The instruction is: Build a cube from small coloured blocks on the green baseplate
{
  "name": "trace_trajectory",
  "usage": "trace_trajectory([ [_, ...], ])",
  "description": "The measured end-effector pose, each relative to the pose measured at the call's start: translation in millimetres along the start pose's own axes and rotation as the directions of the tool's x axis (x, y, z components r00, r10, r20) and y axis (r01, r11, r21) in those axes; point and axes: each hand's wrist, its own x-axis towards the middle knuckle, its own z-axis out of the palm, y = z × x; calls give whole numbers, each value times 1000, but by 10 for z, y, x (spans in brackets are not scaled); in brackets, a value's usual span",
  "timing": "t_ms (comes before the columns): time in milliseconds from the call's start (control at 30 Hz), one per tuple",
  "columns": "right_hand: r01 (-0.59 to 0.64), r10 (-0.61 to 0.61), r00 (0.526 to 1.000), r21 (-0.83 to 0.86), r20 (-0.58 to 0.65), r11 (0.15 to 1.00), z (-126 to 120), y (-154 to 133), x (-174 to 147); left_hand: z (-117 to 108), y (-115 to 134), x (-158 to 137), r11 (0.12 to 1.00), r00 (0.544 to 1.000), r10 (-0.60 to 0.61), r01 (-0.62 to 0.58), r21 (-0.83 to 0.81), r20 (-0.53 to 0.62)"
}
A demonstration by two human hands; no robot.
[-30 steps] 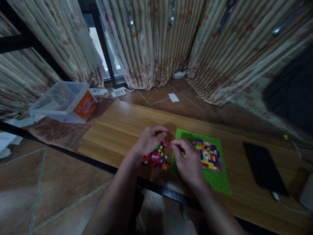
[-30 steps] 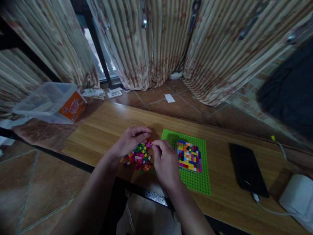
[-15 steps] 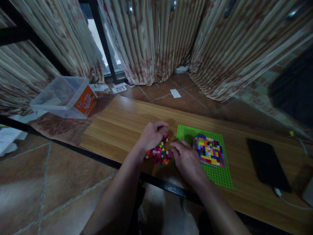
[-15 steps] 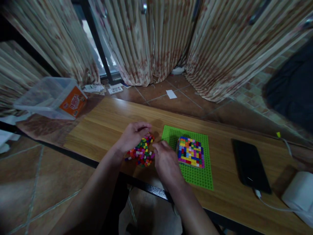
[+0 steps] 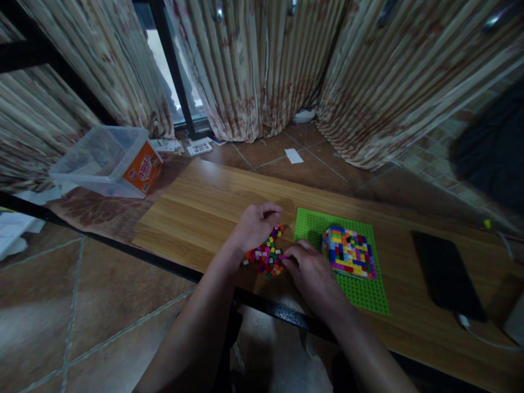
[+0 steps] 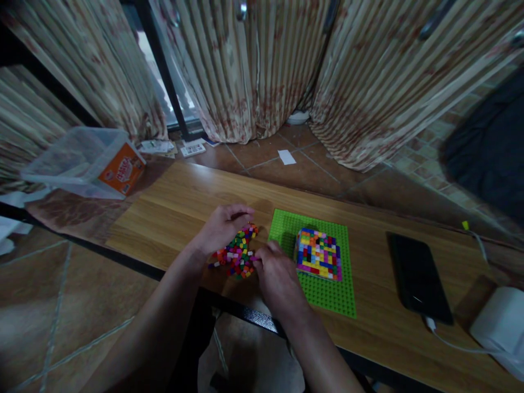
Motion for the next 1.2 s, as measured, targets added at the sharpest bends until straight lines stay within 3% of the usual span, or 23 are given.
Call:
trace_trajectory([
  [133, 83, -34, 963, 177, -268, 981, -150, -111, -27, 21, 67, -23, 982, 995, -81, 90, -168, 59],
  [267, 144, 33, 834, 274, -551, 951, -257, -146, -47, 89, 182, -117, 853, 941, -117, 259, -452, 319],
  [333, 140, 81, 801, 317, -594, 938, -265, -106, -38, 152, 221, -170, 769, 887, -76, 342, -539, 456],
  [400, 140, 113, 790, 357, -602, 923, -262, -49, -23, 227, 242, -208, 717, 851, -42, 390, -577, 523],
  [600, 136, 105, 795, 344, -598, 929, -297, 67, -15, 392, 251, -199, 635, 868, -65, 417, -651, 493],
  [733, 125, 96, 791, 314, -604, 941, -331, 103, -27, 448, 251, -162, 648, 902, -74, 367, -668, 425],
  [867, 77, 209, 794, 436, -571, 897, -343, 133, -33, 509, 239, -137, 744, 934, -38, 264, -615, 354],
  [1000, 44, 309, 782, 543, -541, 839, -357, 154, -31, 548, 233, -132, 822, 938, 12, 189, -537, 348],
  [1200, -44, 416, 818, 679, -396, 733, -402, 165, -48, 567, 266, -189, 949, 946, 226, -161, -270, 231],
])
